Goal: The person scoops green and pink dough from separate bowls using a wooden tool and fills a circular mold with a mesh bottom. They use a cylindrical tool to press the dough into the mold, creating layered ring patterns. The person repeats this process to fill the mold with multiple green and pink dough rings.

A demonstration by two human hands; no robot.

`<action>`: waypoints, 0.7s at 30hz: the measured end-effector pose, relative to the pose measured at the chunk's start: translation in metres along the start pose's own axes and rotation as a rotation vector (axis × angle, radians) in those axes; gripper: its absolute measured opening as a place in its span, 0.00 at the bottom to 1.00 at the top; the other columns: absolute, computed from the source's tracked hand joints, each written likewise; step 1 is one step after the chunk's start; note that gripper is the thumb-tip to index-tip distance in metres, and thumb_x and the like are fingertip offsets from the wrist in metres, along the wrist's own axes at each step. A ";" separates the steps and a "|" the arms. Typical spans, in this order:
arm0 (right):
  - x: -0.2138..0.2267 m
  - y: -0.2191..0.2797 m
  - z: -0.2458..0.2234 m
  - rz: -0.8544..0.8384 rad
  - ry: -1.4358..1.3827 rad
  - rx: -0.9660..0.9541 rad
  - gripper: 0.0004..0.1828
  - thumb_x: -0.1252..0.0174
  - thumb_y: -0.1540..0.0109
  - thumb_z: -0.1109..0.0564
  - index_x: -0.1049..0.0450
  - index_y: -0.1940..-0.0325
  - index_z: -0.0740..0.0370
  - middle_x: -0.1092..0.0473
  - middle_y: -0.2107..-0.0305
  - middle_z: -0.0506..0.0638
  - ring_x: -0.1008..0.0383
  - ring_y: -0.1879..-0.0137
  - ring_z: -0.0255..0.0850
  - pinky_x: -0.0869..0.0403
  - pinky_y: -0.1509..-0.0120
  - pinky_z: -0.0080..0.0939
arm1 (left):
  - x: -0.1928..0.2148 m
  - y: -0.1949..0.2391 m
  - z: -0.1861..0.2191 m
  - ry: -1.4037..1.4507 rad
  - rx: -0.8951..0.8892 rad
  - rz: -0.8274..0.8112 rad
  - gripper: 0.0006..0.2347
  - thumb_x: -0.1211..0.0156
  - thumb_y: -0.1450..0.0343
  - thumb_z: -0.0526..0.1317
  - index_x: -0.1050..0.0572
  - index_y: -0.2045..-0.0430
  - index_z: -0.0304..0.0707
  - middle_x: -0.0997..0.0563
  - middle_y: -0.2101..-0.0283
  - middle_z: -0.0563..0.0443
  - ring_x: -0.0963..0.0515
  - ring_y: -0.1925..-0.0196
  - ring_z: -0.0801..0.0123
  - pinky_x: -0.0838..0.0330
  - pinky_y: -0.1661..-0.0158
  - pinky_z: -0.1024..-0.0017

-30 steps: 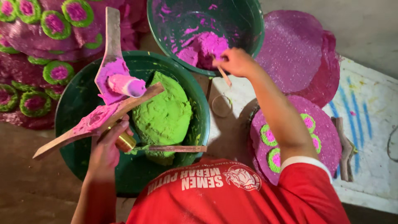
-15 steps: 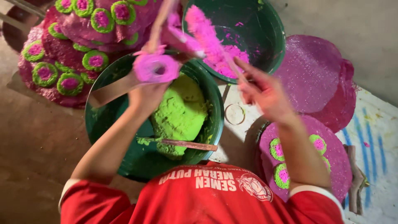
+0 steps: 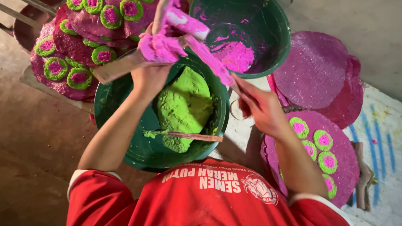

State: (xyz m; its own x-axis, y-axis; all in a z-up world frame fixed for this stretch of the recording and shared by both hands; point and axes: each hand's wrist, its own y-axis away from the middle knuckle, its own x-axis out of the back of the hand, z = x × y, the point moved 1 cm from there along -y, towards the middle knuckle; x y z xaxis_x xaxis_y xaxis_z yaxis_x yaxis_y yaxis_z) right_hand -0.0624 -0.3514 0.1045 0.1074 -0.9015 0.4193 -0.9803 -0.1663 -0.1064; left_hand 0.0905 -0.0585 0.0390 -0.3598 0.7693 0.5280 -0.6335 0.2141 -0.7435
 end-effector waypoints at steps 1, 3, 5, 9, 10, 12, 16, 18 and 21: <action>-0.011 -0.012 0.002 0.076 0.075 0.079 0.29 0.52 0.30 0.66 0.37 0.24 0.52 0.30 0.70 0.49 0.34 0.68 0.34 0.28 0.61 0.33 | -0.003 -0.001 0.006 -0.038 -0.069 0.068 0.25 0.27 0.30 0.40 0.30 0.39 0.38 0.34 0.31 0.37 0.24 0.37 0.50 0.25 0.39 0.59; -0.045 -0.027 0.006 0.159 0.150 0.229 0.30 0.50 0.31 0.66 0.38 0.24 0.54 0.26 0.62 0.54 0.31 0.59 0.34 0.28 0.56 0.32 | -0.006 -0.006 0.012 0.039 0.054 -0.016 0.28 0.27 0.34 0.41 0.31 0.40 0.34 0.34 0.31 0.35 0.22 0.43 0.51 0.24 0.50 0.58; -0.074 -0.028 0.010 0.164 0.148 0.375 0.27 0.48 0.30 0.64 0.39 0.25 0.55 0.25 0.52 0.64 0.28 0.45 0.32 0.27 0.52 0.33 | 0.000 -0.011 0.013 0.042 0.140 -0.072 0.30 0.28 0.35 0.41 0.34 0.38 0.31 0.33 0.33 0.35 0.21 0.46 0.51 0.23 0.55 0.57; -0.074 -0.015 0.028 -0.016 -0.045 0.098 0.26 0.47 0.29 0.61 0.35 0.25 0.57 0.30 0.69 0.46 0.37 0.68 0.30 0.33 0.61 0.30 | 0.014 -0.009 -0.001 -0.147 0.013 0.022 0.24 0.28 0.29 0.39 0.32 0.39 0.42 0.32 0.33 0.40 0.24 0.44 0.54 0.21 0.53 0.60; -0.062 -0.015 0.033 -0.069 -0.190 -0.014 0.27 0.48 0.29 0.60 0.35 0.24 0.58 0.35 0.73 0.43 0.41 0.70 0.29 0.37 0.65 0.30 | 0.014 -0.006 -0.004 -0.203 -0.083 0.074 0.20 0.28 0.27 0.37 0.30 0.42 0.47 0.32 0.31 0.41 0.24 0.43 0.56 0.20 0.51 0.61; -0.045 -0.030 0.041 -0.076 -0.249 -0.081 0.26 0.49 0.28 0.60 0.36 0.24 0.61 0.39 0.76 0.40 0.44 0.72 0.28 0.41 0.68 0.29 | 0.008 -0.006 -0.014 -0.466 -0.080 -0.058 0.23 0.28 0.39 0.46 0.28 0.49 0.51 0.30 0.37 0.38 0.25 0.49 0.51 0.21 0.62 0.65; -0.055 -0.055 0.059 0.037 -0.115 -0.027 0.26 0.52 0.28 0.60 0.38 0.25 0.62 0.38 0.75 0.38 0.42 0.72 0.27 0.38 0.69 0.28 | -0.017 -0.008 -0.017 -0.524 -0.207 0.126 0.23 0.32 0.35 0.45 0.30 0.49 0.35 0.28 0.48 0.42 0.24 0.48 0.48 0.24 0.71 0.73; -0.080 -0.054 0.064 0.042 -0.124 -0.007 0.26 0.52 0.29 0.61 0.39 0.25 0.61 0.38 0.76 0.39 0.41 0.73 0.27 0.37 0.70 0.28 | -0.022 -0.012 -0.019 -0.858 -0.266 0.230 0.18 0.37 0.30 0.37 0.33 0.48 0.35 0.28 0.36 0.40 0.26 0.56 0.62 0.27 0.72 0.78; -0.103 -0.037 0.066 0.003 -0.126 0.032 0.26 0.52 0.29 0.61 0.38 0.25 0.61 0.39 0.76 0.39 0.41 0.72 0.27 0.36 0.69 0.28 | -0.023 -0.009 -0.026 -0.954 -0.207 0.251 0.22 0.40 0.24 0.37 0.39 0.35 0.38 0.29 0.30 0.47 0.24 0.61 0.73 0.29 0.75 0.81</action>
State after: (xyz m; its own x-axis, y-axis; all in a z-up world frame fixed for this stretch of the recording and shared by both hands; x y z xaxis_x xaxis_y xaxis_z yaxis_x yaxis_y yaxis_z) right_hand -0.0261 -0.2789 0.0057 0.1263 -0.9447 0.3026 -0.9750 -0.1744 -0.1375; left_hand 0.1220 -0.0625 0.0227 -0.9219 0.0225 0.3868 -0.3654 0.2819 -0.8871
